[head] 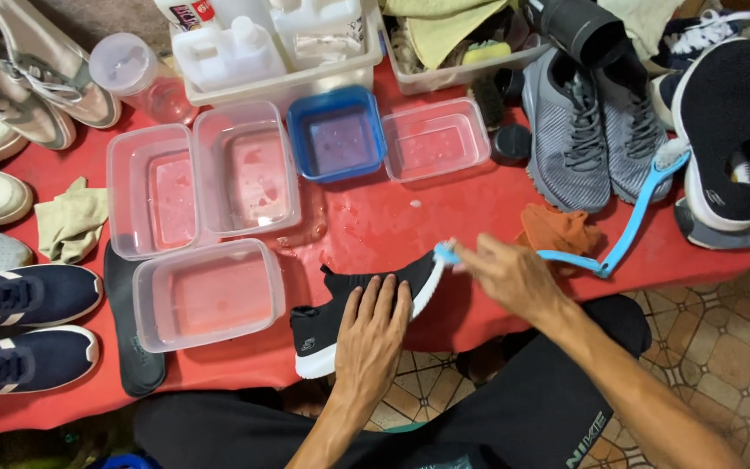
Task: The person scrubs a black sneaker with a blue brush, repeatedly dipping the brush into containers of soapy water and cleaning the upper and sole. The person rotates the shoe to access different areas and continues scrubbing throughout the clip.
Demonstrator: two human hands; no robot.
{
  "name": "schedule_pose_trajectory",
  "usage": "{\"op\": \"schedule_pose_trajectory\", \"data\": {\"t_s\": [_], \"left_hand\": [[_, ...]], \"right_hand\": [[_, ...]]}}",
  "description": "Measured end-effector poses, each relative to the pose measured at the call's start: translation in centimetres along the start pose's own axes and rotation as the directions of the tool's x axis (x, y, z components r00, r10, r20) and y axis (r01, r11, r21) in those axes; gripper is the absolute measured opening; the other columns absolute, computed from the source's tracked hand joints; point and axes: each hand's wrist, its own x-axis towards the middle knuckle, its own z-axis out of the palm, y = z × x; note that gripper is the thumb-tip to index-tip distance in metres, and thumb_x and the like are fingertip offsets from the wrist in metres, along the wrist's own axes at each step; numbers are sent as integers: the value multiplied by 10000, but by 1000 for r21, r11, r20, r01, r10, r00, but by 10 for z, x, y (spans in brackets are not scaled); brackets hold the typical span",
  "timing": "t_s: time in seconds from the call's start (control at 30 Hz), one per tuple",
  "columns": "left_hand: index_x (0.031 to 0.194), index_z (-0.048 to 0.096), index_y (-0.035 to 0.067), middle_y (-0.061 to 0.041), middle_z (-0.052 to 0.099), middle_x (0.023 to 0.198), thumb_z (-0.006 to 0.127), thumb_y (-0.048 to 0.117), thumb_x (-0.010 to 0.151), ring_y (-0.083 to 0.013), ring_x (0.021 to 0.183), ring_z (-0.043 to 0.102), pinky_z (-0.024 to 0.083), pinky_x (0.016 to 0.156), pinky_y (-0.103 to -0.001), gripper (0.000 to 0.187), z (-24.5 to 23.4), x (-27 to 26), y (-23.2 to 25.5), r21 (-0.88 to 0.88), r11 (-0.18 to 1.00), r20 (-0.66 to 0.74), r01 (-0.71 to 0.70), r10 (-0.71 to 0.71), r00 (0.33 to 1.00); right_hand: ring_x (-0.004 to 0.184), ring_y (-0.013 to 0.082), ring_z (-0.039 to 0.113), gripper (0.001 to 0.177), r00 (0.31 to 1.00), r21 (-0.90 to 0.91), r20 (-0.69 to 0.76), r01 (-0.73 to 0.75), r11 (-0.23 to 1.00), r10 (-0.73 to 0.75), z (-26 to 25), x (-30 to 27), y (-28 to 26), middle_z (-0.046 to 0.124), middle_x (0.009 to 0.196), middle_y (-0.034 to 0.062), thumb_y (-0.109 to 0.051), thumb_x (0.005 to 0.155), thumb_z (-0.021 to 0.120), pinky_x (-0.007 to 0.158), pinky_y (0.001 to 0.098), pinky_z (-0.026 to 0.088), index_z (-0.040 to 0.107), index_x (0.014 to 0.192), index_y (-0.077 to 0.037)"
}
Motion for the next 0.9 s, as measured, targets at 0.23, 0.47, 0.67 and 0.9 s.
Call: {"op": "schedule_pose_trajectory", "data": {"t_s": [0.23,0.47,0.67,0.9], "left_hand": [[1396,518,61,-169,591,1400,527,104,957,-349,1297,550,410,1098,-471,441,0,-3,3,-13,1000,-48,5,-6,999],[1401,514,66,-173,587,1402,553,56,870,-349,1311,549,422,1101,-477,533,-3,-1,4,27,1000,-46,5,-4,999],[1359,570,90,-155,633,1358,521,237,1053,-331,1277,591,449,1075,-464,343,-2,-3,10,33,999,-123,39,-35,992],[1291,595,85,-180,649,1307,500,286,1071,-363,1241,602,458,1056,-496,313,-2,1,20,-31,995,-153,97,-100,983]], "right_hand": [[400,45,383,415,997,-99,-12,80,992,-82,-11,-2,-19,522,756,-9,-245,1040,596,282,196,398,597,1415,-68],[392,93,431,399,999,-396,41,-6,918,24,-31,4,-51,540,809,18,-358,1019,595,295,275,376,620,1323,-100],[424,155,526,304,988,-470,125,-26,882,95,-30,-1,-43,508,777,41,-96,998,567,294,318,434,597,1299,-72],[723,233,515,247,884,252,-96,-422,871,457,-46,-13,-53,497,886,83,-205,1062,550,621,393,423,683,1117,-5]]}}
